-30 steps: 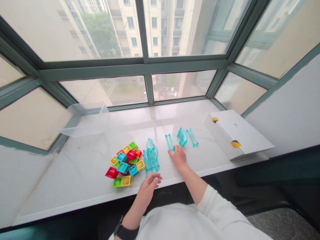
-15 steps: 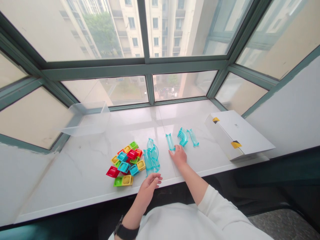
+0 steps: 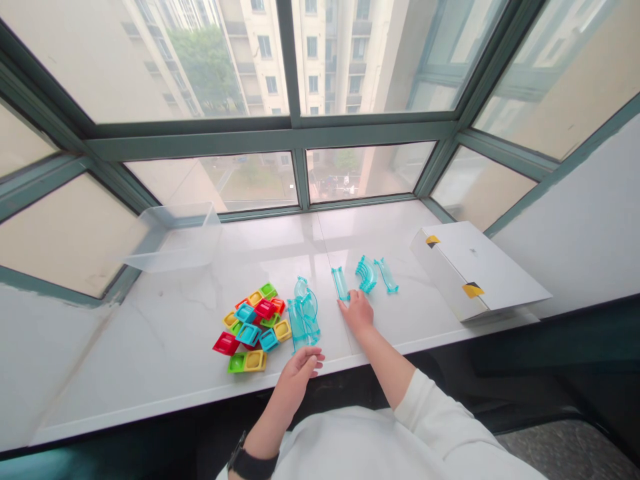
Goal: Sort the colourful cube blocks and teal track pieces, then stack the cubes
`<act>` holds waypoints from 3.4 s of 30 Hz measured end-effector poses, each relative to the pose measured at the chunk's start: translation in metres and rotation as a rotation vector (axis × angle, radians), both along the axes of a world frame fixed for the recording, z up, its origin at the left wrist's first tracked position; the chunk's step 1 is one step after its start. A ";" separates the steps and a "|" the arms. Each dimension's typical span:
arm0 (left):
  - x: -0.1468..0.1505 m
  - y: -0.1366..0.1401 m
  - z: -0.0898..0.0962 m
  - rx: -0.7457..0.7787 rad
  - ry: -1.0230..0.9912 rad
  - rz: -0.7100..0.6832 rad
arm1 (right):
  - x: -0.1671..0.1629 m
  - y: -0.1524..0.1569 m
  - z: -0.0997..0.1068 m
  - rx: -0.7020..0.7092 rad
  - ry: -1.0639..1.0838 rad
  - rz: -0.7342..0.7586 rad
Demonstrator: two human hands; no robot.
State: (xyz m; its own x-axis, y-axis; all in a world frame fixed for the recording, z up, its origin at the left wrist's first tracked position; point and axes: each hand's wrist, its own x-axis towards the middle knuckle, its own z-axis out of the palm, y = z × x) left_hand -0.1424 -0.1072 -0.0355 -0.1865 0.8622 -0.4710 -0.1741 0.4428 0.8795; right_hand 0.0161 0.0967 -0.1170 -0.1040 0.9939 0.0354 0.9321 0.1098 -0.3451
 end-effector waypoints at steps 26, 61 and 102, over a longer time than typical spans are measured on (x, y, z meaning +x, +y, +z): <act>-0.033 0.013 0.006 0.237 0.560 0.029 | 0.010 -0.069 0.021 -0.124 0.410 0.294; -0.038 -0.005 -0.056 0.367 1.018 -0.199 | -0.024 -0.087 0.028 -0.682 0.884 0.305; -0.005 0.047 -0.038 0.397 1.318 -0.294 | 0.006 -0.079 0.013 -1.471 1.626 -0.165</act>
